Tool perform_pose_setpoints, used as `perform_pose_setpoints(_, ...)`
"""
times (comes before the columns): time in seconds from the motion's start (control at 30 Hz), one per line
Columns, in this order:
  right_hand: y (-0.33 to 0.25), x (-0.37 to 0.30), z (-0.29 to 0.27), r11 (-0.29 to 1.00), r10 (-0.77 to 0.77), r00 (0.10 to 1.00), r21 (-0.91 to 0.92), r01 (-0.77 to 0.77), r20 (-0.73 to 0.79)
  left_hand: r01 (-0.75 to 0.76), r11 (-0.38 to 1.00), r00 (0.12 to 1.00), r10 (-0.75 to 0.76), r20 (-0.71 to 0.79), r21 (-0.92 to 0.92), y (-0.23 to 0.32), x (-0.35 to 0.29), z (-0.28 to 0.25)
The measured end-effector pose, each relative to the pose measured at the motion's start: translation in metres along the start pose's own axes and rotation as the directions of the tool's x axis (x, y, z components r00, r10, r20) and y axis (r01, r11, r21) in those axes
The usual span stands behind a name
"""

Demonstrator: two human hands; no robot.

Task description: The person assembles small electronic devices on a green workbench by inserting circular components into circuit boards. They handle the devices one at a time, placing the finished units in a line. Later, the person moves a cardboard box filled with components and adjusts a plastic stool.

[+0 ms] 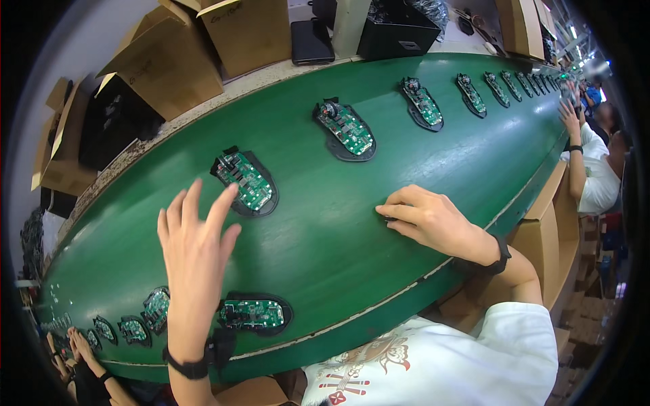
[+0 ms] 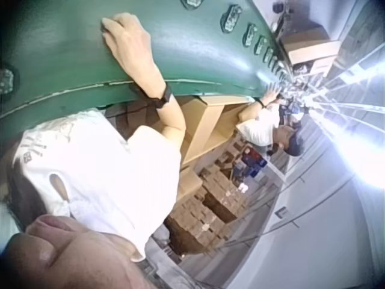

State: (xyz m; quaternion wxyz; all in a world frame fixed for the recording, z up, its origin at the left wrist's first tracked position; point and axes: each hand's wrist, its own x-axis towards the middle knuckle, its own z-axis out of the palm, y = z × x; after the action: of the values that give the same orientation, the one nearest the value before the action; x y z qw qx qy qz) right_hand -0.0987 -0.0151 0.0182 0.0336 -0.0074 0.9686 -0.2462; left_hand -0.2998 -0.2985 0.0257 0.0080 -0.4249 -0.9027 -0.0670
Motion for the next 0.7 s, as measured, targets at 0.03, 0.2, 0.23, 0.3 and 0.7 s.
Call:
perform_pose_setpoints(0.03,-0.002,0.0,-0.004,1.0,0.013,1.0,-0.008,-0.013,0.008,-0.026,1.0,0.999,0.026,0.048,0.013,0.002,-0.012,-0.013)
perform_pose_setpoints(0.2,-0.006,0.005,-0.003,1.0,-0.028,1.0,0.008,0.028,-0.014,0.215,0.976,0.894,-0.181,0.411,-0.037,0.011,-0.101,-0.055)
perform_pose_setpoints(0.23,-0.006,0.006,-0.002,0.998,0.012,1.0,0.067,-0.012,-0.005,0.294,0.955,0.85,-0.243,0.468,-0.038,0.013,-0.115,-0.054)
perform_pose_setpoints(0.3,-0.016,0.01,-0.006,0.987,0.065,0.998,0.145,-0.066,0.009,0.337,0.935,0.851,-0.252,0.46,-0.112,0.018,-0.14,-0.049)
perform_pose_setpoints(0.7,-0.076,0.042,0.026,0.928,-0.186,0.982,0.324,0.182,-0.019,0.081,0.988,0.972,-0.048,0.231,-0.135,0.064,-0.13,0.01)
